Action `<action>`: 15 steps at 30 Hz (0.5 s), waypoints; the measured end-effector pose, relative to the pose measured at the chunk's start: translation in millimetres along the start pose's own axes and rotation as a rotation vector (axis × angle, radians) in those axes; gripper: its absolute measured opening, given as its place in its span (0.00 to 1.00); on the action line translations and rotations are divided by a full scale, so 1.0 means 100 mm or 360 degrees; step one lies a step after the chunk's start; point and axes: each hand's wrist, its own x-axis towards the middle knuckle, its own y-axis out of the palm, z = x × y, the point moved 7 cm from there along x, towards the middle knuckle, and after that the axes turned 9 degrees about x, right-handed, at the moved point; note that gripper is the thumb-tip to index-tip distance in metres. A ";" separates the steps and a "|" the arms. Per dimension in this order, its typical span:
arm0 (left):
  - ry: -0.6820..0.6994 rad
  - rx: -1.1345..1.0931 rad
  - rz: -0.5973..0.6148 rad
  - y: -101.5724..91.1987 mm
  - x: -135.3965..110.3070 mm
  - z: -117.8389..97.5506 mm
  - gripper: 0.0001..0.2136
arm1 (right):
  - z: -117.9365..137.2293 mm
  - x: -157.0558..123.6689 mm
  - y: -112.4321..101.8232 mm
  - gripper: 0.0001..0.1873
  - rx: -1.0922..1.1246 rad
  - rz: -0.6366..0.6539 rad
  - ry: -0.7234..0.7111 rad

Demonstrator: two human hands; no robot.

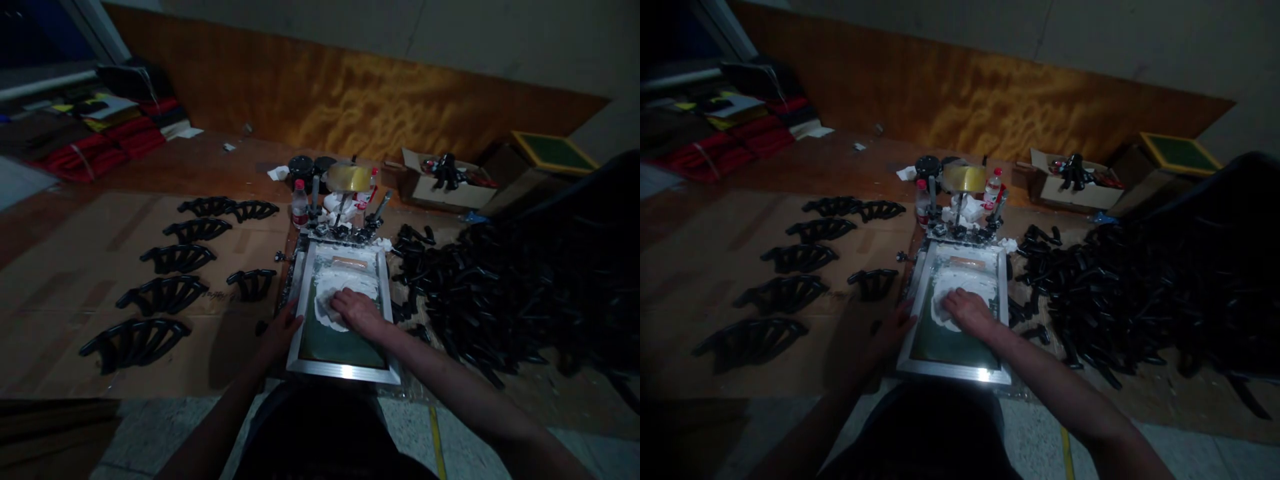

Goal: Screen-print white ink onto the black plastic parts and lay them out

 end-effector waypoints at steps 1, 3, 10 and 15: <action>-0.0003 0.0006 0.0006 0.01 0.00 0.01 0.30 | 0.03 -0.04 0.06 0.12 0.0011 0.0026 -0.0048; -0.0017 -0.0012 0.0008 0.02 0.00 0.04 0.30 | 0.08 -0.13 0.14 0.13 0.0071 0.0086 -0.0146; -0.0079 0.0000 0.0026 -0.15 -0.13 -0.28 0.32 | -0.18 0.26 -0.40 0.23 0.0183 -0.0112 0.0226; -0.0068 0.0055 -0.0134 -0.51 -0.28 -0.85 0.23 | -0.81 0.33 -1.16 0.30 0.0220 -0.0549 0.0605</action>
